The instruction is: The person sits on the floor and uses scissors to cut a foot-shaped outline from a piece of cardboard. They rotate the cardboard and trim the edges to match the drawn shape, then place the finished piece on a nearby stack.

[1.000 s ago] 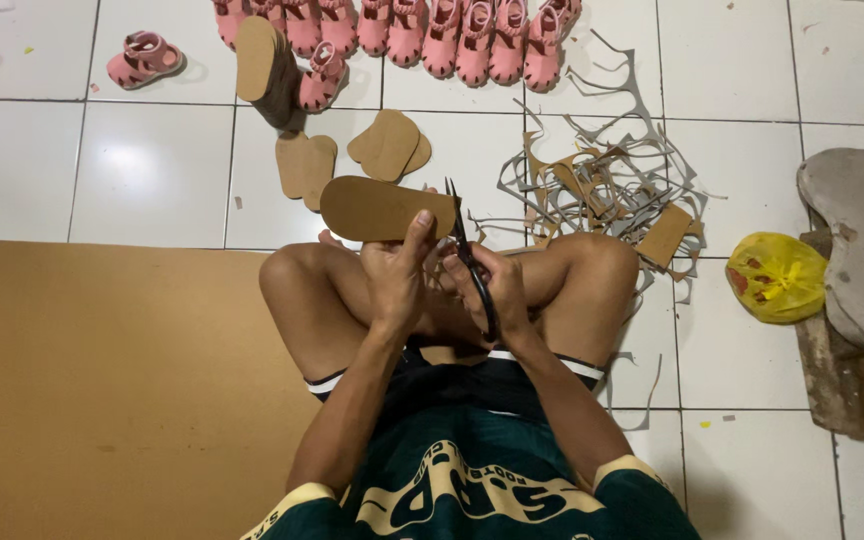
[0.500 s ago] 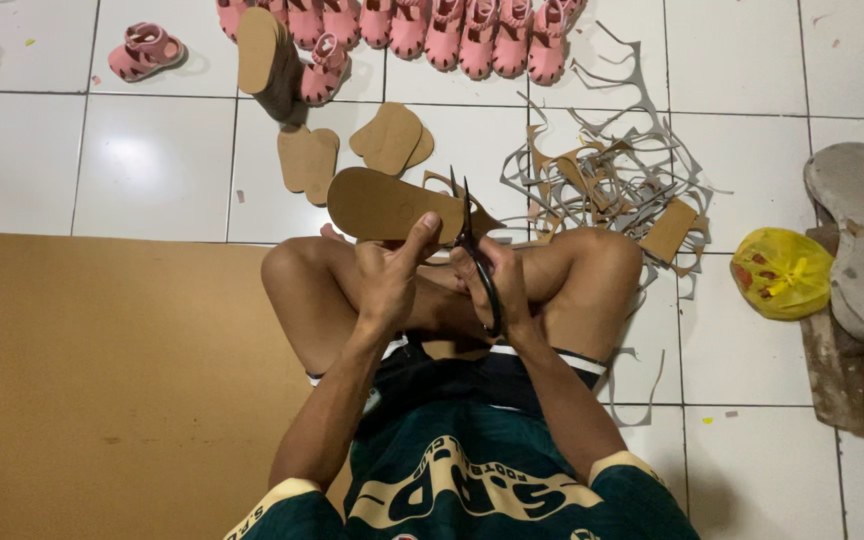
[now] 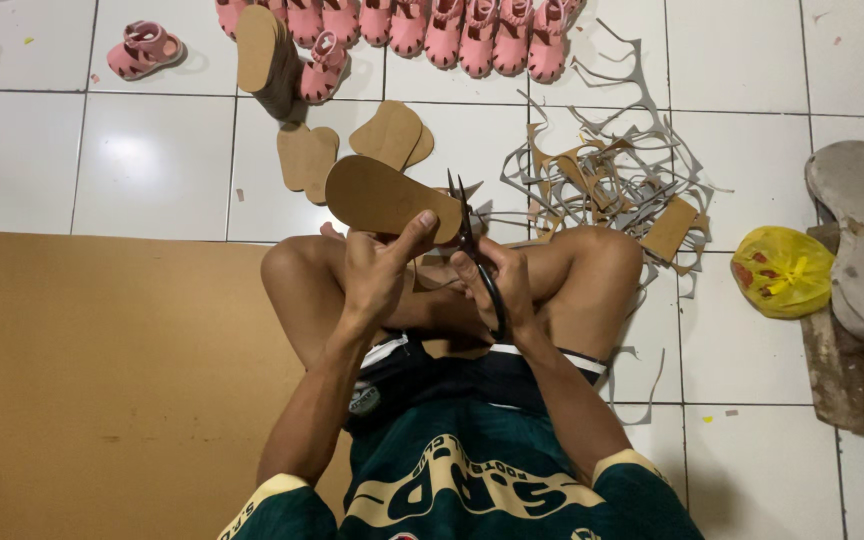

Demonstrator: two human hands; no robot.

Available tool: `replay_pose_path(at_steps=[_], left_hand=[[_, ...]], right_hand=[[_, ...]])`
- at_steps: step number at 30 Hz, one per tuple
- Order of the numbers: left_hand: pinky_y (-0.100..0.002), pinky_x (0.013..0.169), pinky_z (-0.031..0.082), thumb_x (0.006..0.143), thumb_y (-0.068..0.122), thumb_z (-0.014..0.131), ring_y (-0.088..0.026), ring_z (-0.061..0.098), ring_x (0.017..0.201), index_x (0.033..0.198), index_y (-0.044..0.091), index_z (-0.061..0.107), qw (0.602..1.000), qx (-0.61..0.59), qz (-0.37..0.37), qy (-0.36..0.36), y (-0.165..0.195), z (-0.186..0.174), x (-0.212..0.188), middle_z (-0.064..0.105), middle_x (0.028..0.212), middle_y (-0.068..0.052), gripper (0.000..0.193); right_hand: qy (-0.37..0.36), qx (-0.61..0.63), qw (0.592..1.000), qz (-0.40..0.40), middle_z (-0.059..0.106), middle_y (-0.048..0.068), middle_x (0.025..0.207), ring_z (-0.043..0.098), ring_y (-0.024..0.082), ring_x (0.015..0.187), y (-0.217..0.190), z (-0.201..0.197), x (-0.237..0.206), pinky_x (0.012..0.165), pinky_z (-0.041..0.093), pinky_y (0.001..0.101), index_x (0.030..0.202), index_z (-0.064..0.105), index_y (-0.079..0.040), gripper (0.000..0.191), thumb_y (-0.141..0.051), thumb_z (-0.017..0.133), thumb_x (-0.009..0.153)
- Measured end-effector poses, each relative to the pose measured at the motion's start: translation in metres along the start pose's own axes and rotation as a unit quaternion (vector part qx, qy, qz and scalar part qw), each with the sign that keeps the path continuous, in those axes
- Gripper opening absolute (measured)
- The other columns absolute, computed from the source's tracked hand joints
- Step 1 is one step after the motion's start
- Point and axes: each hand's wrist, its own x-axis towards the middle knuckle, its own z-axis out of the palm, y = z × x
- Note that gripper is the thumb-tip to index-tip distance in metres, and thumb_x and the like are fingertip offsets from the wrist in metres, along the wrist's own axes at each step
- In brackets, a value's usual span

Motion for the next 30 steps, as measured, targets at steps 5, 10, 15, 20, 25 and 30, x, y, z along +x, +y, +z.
replay_pose_path(at_steps=[5, 10, 15, 20, 25, 30], left_hand=[[-0.031, 0.085, 0.064, 0.095, 0.016, 0.073, -0.019, 0.075, 0.094, 0.114, -0.009, 0.069, 1.0, 0.016, 0.001, -0.024, 0.008, -0.001, 0.003, 0.076, 0.103, -0.014, 0.031], [-0.03, 0.081, 0.065, 0.094, 0.019, 0.075, -0.019, 0.077, 0.09, 0.108, -0.008, 0.07, 0.997, 0.076, -0.005, -0.027, 0.012, -0.006, 0.006, 0.077, 0.098, -0.015, 0.031], [-0.031, 0.079, 0.064, 0.094, 0.022, 0.076, -0.019, 0.077, 0.086, 0.108, -0.008, 0.071, 0.991, 0.125, 0.003, -0.042, 0.016, -0.009, 0.008, 0.077, 0.094, -0.015, 0.034], [-0.031, 0.079, 0.067, 0.093, 0.022, 0.075, -0.019, 0.078, 0.087, 0.108, -0.007, 0.07, 0.99, 0.131, 0.004, -0.057, 0.021, -0.011, 0.011, 0.077, 0.094, -0.015, 0.034], [-0.029, 0.077, 0.068, 0.092, 0.022, 0.075, -0.016, 0.079, 0.083, 0.106, -0.005, 0.069, 0.987, 0.145, -0.009, -0.063, 0.022, -0.014, 0.015, 0.077, 0.09, -0.011, 0.031], [-0.025, 0.072, 0.061, 0.095, 0.021, 0.076, -0.009, 0.07, 0.076, 0.099, -0.006, 0.072, 0.987, 0.143, -0.003, -0.079, 0.022, -0.018, 0.017, 0.073, 0.082, -0.005, 0.027]], right_hand=[[0.0, -0.039, 0.999, 0.002, 0.058, -0.002, 0.061, 0.058, 0.005, 0.052, 0.0, -0.002, 0.001, 0.048, 0.047, 0.0218, 0.098, 0.072, 0.0, 0.057, -0.056, 0.064, 0.098], [-0.011, -0.019, 0.999, -0.031, 0.057, -0.004, 0.059, 0.053, 0.005, 0.049, -0.006, -0.004, 0.001, 0.045, 0.041, 0.0219, 0.109, 0.073, -0.001, 0.052, -0.051, 0.063, 0.1], [-0.017, -0.014, 0.999, -0.037, 0.056, -0.003, 0.059, 0.05, 0.005, 0.05, -0.012, -0.004, 0.0, 0.045, 0.037, 0.0226, 0.11, 0.073, 0.0, 0.049, -0.048, 0.063, 0.101], [-0.021, -0.024, 0.999, -0.043, 0.055, -0.003, 0.057, 0.051, 0.004, 0.049, -0.013, -0.006, 0.0, 0.045, 0.037, 0.0225, 0.106, 0.075, -0.001, 0.049, -0.048, 0.063, 0.101], [-0.018, -0.035, 0.998, -0.043, 0.056, -0.003, 0.057, 0.052, 0.004, 0.049, -0.012, -0.006, -0.001, 0.045, 0.038, 0.0227, 0.103, 0.074, -0.001, 0.047, -0.047, 0.064, 0.1], [-0.021, -0.045, 0.998, -0.039, 0.055, -0.003, 0.056, 0.051, 0.004, 0.05, -0.012, -0.007, -0.003, 0.047, 0.036, 0.023, 0.1, 0.074, -0.001, 0.044, -0.044, 0.064, 0.1]])
